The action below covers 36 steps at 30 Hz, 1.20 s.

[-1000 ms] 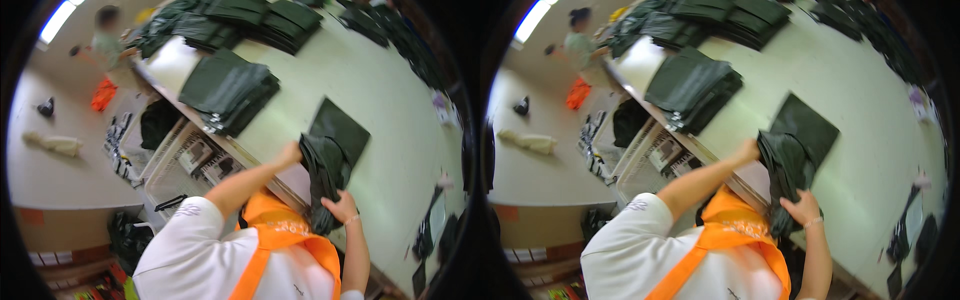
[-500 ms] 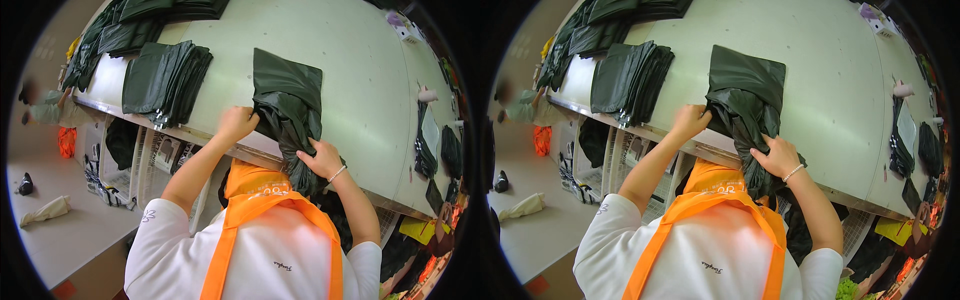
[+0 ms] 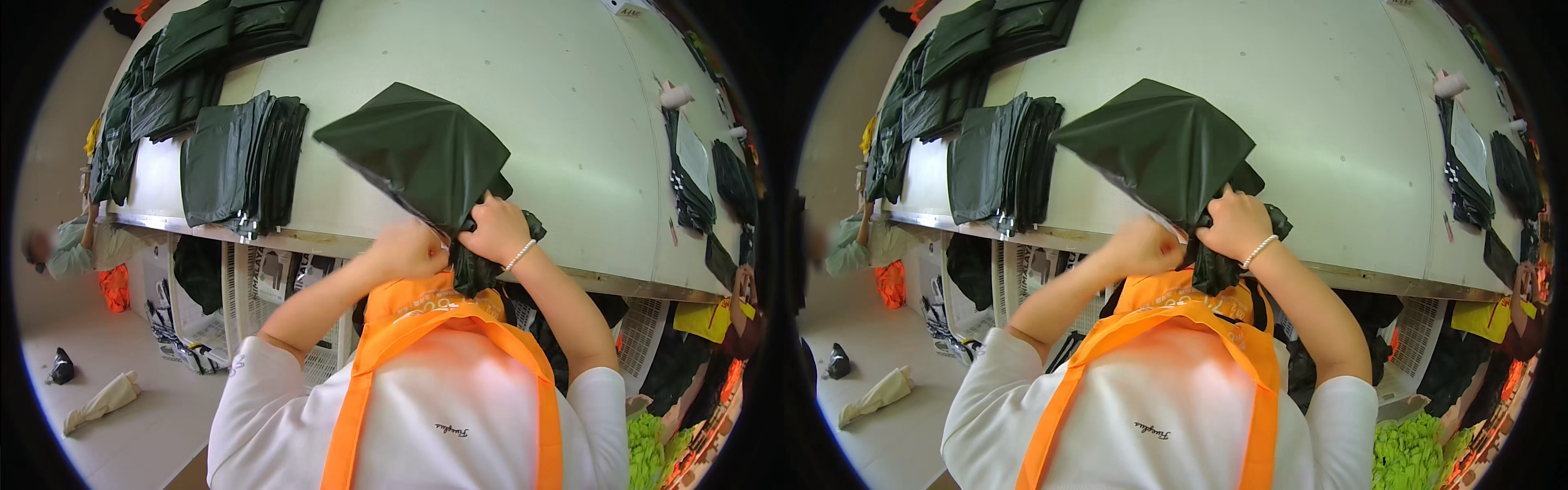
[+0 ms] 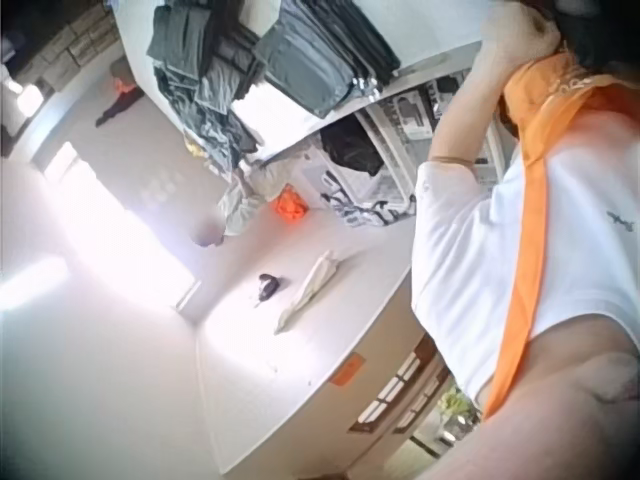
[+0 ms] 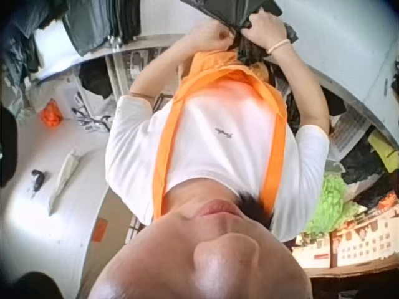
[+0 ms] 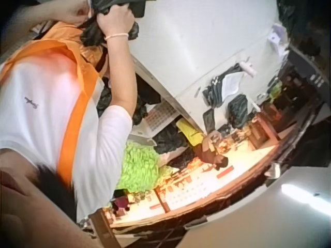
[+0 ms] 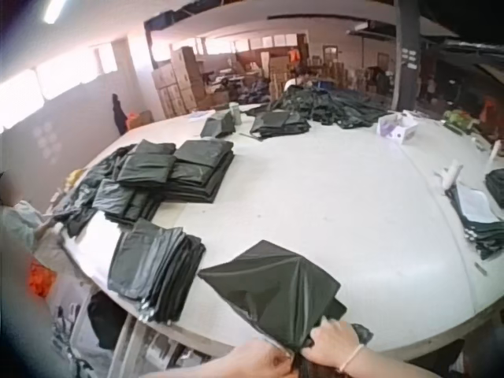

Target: The person unfolds a dark green jacket on a table, smooths it out, and folds it into a compact rectangle. The person then places the folded jacket into a small matching pouch and sets it aside.

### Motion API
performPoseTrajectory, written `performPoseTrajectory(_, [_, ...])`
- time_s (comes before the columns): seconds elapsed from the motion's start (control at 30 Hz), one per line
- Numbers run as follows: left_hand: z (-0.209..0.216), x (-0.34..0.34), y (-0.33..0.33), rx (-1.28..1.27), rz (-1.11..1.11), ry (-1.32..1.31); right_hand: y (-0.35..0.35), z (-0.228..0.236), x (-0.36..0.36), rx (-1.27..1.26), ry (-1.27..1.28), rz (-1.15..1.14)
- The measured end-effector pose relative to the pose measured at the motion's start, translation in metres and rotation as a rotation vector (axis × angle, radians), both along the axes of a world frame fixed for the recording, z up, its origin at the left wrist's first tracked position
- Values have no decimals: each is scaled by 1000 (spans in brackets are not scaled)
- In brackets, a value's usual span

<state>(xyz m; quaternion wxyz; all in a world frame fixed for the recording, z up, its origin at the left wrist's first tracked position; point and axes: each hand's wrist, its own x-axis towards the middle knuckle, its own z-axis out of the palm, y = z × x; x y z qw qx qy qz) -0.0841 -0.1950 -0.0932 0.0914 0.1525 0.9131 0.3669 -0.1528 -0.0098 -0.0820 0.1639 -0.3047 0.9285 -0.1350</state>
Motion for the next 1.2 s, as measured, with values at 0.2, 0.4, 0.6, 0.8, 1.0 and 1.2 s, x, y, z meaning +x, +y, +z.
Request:
performPoseTrajectory(0.2, [23, -123, 38, -511, 213, 255, -25, 6, 9, 214, 128, 179])
performPoseTrajectory(0.4, [8, -78, 94, -401, -254, 335, 9, -54, 5, -226, 277, 217])
performPoseTrajectory(0.6, [43, -63, 56, 215, -161, 567, 43, -140, -23, -507, 302, -236])
performPoseTrajectory(0.8, [-61, -45, -15, 410, 123, 330, 55, -48, -32, -1020, -3, -621])
performPoseTrajectory(1.0, [-62, -53, 30, 306, 161, -54, 55, -54, -47, -869, 247, -590])
performPoseTrajectory(1.2, [-116, -23, 57, 1205, 453, -397, 10, -43, -77, -587, 506, -431])
